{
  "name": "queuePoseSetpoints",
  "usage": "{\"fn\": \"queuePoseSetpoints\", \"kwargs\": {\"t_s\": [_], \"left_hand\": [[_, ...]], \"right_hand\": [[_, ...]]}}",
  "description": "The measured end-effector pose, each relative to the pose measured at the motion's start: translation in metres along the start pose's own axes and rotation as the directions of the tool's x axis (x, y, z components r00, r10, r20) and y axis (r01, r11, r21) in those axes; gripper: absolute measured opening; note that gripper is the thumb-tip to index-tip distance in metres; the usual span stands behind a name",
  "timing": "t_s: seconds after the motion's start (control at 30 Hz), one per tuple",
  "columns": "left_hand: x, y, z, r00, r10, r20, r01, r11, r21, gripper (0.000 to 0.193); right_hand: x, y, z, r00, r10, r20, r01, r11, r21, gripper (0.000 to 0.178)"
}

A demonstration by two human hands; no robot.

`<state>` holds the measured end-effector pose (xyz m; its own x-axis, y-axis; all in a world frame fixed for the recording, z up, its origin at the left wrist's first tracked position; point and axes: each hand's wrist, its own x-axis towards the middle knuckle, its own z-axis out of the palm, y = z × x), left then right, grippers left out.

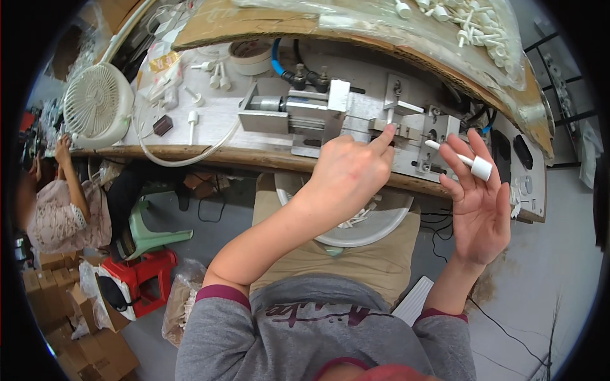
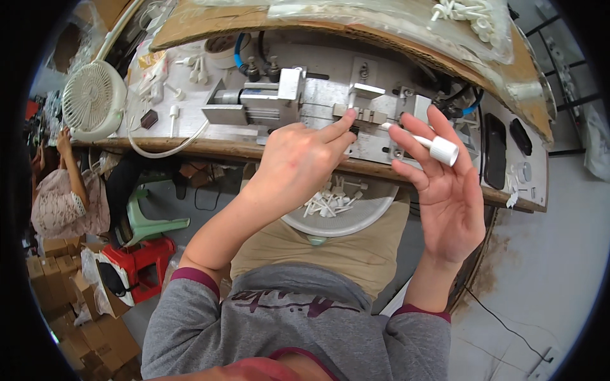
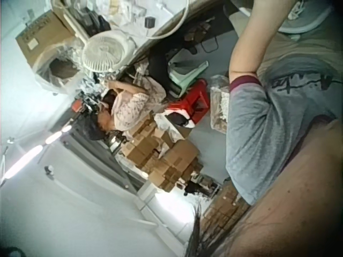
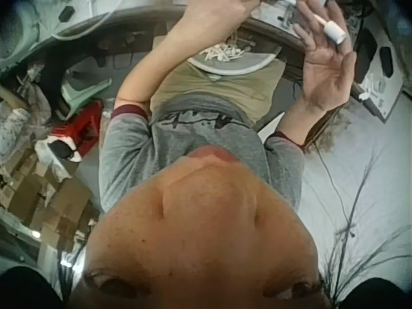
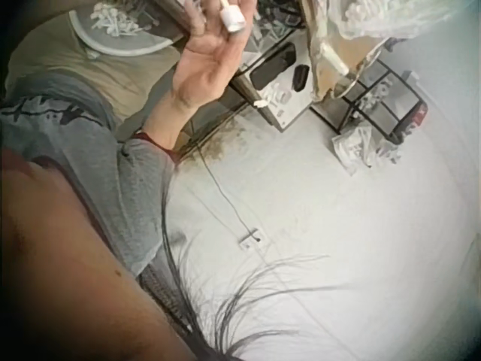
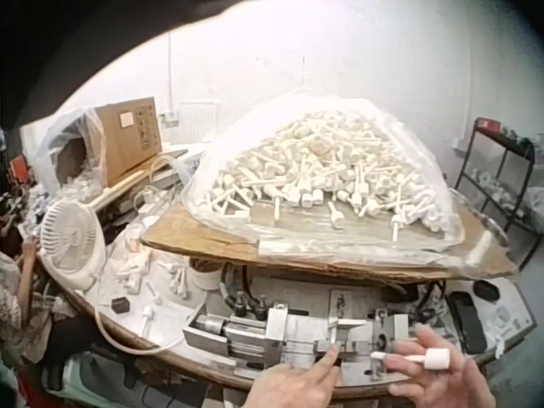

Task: Assembling small white plastic components using a pneumatic press machine at a workshop station.

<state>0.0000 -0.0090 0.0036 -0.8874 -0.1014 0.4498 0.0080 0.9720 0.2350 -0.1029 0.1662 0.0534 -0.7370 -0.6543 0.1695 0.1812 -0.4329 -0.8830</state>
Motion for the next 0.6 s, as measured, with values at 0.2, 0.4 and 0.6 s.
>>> {"fn": "queuePoseSetpoints", "kwargs": {"t_s": [0.2, 0.4, 0.6], "left_hand": [[0.003, 0.000, -0.004, 0.998, -0.009, 0.062, 0.008, 1.000, 0.016, 0.021], [0.051, -0.023, -0.048, 0.982, 0.011, -0.189, -0.034, 0.992, -0.122, 0.025], [0.146, -0.057, -0.077, 0.945, -0.054, -0.324, 0.045, 0.998, -0.037, 0.023]], "right_hand": [[0.005, -0.007, -0.005, 0.988, -0.129, 0.090, 0.149, 0.953, -0.265, 0.038], [0.005, 0.006, -0.003, 0.873, -0.343, 0.348, 0.480, 0.469, -0.741, 0.031], [0.006, 0.047, 0.000, 0.814, -0.221, 0.537, 0.553, 0.018, -0.833, 0.030]]}}
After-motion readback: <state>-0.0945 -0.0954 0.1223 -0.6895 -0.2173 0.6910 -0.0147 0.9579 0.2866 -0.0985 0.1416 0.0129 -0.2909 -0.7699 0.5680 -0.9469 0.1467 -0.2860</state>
